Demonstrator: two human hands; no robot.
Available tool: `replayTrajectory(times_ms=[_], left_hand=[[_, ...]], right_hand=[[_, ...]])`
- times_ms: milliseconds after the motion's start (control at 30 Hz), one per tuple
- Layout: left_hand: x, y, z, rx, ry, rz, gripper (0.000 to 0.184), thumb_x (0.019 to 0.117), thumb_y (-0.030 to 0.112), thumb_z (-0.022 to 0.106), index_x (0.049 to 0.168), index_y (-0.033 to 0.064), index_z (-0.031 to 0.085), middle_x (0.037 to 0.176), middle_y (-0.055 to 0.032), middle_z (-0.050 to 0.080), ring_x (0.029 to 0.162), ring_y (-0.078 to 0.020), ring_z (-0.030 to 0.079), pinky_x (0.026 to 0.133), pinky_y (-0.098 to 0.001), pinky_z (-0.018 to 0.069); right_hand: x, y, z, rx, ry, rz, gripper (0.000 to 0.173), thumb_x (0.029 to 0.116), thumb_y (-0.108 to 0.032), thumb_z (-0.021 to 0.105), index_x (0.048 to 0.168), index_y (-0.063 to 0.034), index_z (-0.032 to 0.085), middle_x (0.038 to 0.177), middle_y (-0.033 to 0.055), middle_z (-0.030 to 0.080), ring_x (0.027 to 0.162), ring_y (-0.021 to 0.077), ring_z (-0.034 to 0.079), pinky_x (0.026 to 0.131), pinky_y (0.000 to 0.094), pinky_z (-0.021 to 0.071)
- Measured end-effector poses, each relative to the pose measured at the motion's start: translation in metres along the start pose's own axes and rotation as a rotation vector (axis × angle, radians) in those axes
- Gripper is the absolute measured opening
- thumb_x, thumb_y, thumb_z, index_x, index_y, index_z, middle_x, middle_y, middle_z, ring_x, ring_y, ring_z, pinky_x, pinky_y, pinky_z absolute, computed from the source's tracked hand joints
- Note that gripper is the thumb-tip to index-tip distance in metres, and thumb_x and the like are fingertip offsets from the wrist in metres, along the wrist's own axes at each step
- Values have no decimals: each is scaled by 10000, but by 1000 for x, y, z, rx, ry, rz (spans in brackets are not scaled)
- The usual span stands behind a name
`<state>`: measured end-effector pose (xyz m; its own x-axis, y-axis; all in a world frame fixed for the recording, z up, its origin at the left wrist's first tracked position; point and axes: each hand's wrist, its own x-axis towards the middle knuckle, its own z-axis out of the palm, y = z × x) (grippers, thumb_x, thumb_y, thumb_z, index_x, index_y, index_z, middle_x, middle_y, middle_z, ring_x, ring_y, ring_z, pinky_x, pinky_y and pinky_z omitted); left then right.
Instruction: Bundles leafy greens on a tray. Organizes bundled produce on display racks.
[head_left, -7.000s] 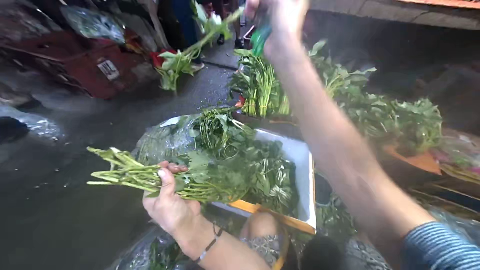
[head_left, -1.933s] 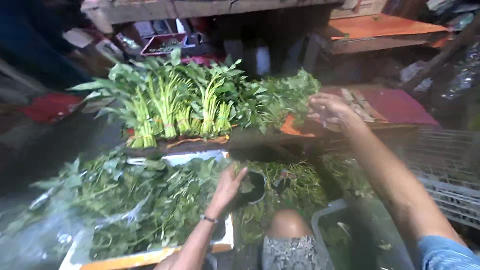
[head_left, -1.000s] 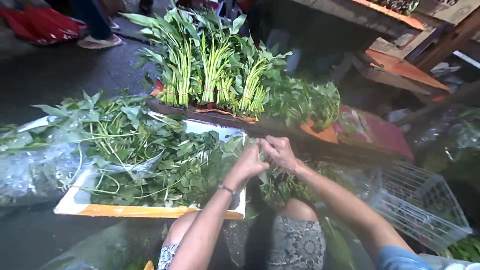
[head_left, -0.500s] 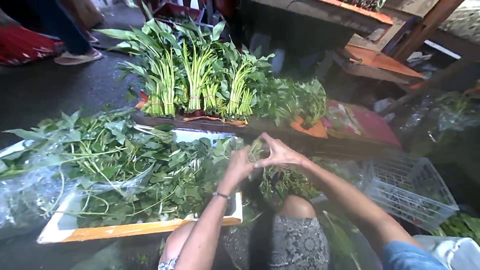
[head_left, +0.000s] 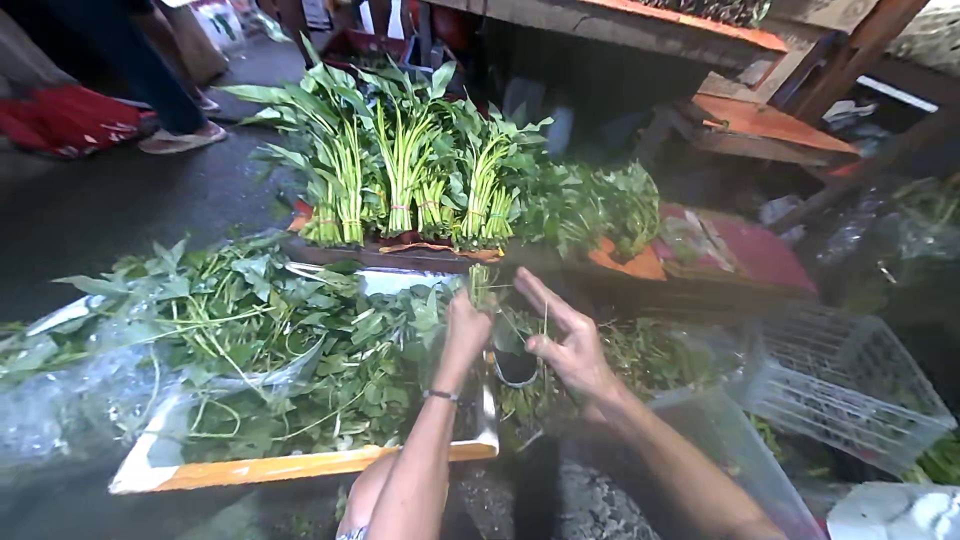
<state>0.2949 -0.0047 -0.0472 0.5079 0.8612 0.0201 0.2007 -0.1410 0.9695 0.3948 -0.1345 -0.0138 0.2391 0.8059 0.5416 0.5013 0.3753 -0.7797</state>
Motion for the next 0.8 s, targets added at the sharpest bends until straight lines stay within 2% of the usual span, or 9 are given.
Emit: replayTrajectory(times_ms=[100,167,300,400,433,500,600,700,800], left_hand=[[-3,0,0,98,-40,89,356,965,96,649,1264,-90,598,1070,-226,702,1021,-297,689,973,-475,524],[-7,-3,4,262,-122,244,377,914,74,680,1222,-133,613,1082,-288,693,1074,-417,662,1046,-586,429],[-14,-3,18,484,-196,416,413,837,38,726,1207,-122,634,1080,-287,701,1066,-463,656,1042,-629,387],[-11,-1,12,402,-179,357,398,851,36,727,1208,-112,632,1087,-274,702,1078,-438,658,1047,-613,398],[-9,0,7,372,-153,310,365,873,52,715,1192,-105,630,1074,-268,700,1074,-429,658,1050,-606,405],[-3,3,-4,327,-83,205,325,911,71,688,1173,-111,625,1038,-271,696,1057,-425,661,1050,-602,408],[0,7,-15,340,4,81,309,936,69,661,1181,-111,606,1022,-280,694,1044,-434,668,1033,-615,415],[-1,11,-16,360,9,-13,335,969,99,636,1228,-106,588,1067,-287,691,1080,-434,666,1036,-611,429],[-7,12,-7,275,78,-5,368,948,132,661,1200,-129,597,1020,-288,691,1035,-430,669,1008,-602,441]], right_hand=[[14,8,4,-26,80,453,655,890,-223,757,1411,94,518,1327,191,654,1192,173,669,1019,298,552],[34,9,-1,-88,26,618,559,891,-196,771,1344,58,566,1225,179,681,1060,196,698,924,345,582],[80,34,-22,-283,-256,671,132,942,-96,707,1033,-13,755,966,120,737,862,188,679,809,419,551],[95,45,-35,-182,-501,791,163,997,44,547,1060,48,697,904,78,698,751,85,646,715,268,562],[94,44,-37,-207,-595,795,160,995,50,547,1083,78,678,943,106,709,800,106,671,785,289,573],[81,36,-39,-278,-770,695,195,993,13,576,1123,98,695,1022,156,738,876,166,716,888,351,582],[47,16,-33,-245,-806,381,195,986,-26,607,1090,60,748,994,142,767,793,139,732,811,321,601],[11,7,-8,89,-530,-43,164,918,-34,699,1041,37,780,1045,105,785,990,106,743,956,280,581],[-9,0,25,232,-111,-66,398,918,-121,732,1246,97,680,1342,187,668,1318,198,603,1130,343,489]])
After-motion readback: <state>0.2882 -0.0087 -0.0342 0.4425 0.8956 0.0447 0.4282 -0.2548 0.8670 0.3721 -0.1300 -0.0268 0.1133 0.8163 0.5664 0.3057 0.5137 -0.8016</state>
